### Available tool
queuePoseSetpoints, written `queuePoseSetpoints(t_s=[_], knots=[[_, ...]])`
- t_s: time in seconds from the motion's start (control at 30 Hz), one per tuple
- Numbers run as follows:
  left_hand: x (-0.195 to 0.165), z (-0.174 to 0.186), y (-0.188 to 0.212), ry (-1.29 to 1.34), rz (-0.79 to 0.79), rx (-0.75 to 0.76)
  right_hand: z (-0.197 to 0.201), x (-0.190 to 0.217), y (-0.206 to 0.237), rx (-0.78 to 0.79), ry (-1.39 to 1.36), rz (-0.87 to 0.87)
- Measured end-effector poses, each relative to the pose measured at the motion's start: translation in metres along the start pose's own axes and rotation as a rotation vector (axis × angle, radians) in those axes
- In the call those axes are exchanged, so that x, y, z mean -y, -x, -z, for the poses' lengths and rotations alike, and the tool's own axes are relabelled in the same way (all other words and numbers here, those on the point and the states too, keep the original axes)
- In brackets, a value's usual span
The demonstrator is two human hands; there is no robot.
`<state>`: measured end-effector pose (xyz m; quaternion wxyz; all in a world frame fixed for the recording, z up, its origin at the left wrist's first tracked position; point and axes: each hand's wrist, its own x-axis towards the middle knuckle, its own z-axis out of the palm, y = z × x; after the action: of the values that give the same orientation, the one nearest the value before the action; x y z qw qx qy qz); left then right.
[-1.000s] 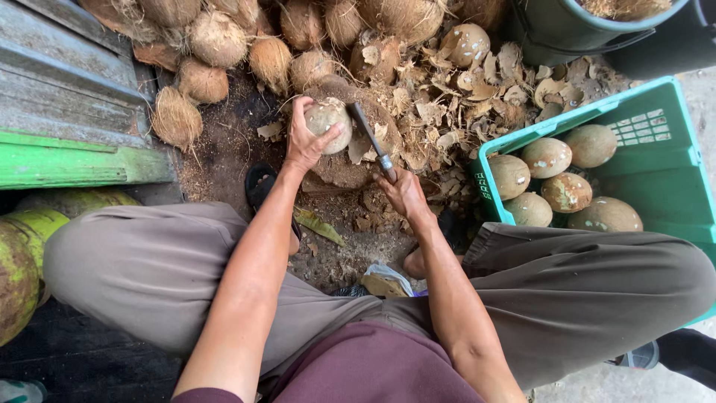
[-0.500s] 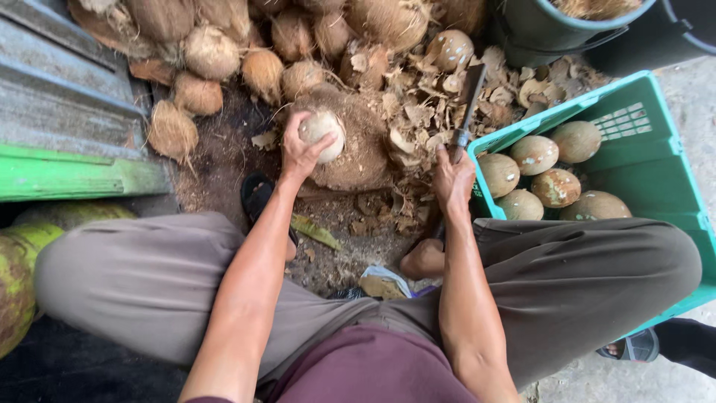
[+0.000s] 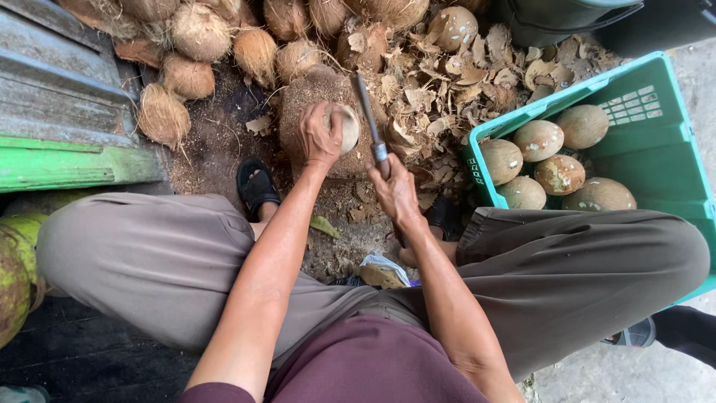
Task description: The person sits on the ground and husks coconuts one at a time, holding each coconut against a wooden block and chopping off the fibrous husk with a machete. Husked coconuts are placed into a green plastic crate beside them.
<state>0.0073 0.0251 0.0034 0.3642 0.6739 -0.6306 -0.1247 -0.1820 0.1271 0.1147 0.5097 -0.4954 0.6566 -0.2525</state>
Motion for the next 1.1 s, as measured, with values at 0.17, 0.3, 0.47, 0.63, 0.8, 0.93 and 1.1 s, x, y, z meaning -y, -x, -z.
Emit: queuePoseSetpoints(t_s=[0.17,0.3,0.47,0.63,0.8,0.93,1.1], knots=[[-0.002,0.003,-0.002,0.005,0.021,0.038,-0.004,-0.008,-0.003,-0.065,0.033,0.089],[-0.001,0.004,0.003,-0.014,0.02,0.055,-0.012,-0.01,-0.01,-0.125,-0.022,0.126],[0.005,0.003,0.009,0.084,-0.043,-0.031,-0.011,-0.026,-0.034,0.062,-0.066,-0.112],[0.017,0.008,0.004,0.15,0.005,0.096,-0.003,-0.044,-0.045,0.039,0.155,-0.096],[0.008,0.022,0.001,0.083,0.023,0.244,-0.01,-0.053,-0.048,0.046,0.074,-0.137],[-0.007,0.04,-0.009,0.029,0.052,0.369,-0.014,-0.06,-0.05,0.048,0.084,-0.114],[-0.014,0.061,-0.012,0.073,0.391,0.616,-0.013,-0.067,-0.052,0.037,0.112,-0.062]])
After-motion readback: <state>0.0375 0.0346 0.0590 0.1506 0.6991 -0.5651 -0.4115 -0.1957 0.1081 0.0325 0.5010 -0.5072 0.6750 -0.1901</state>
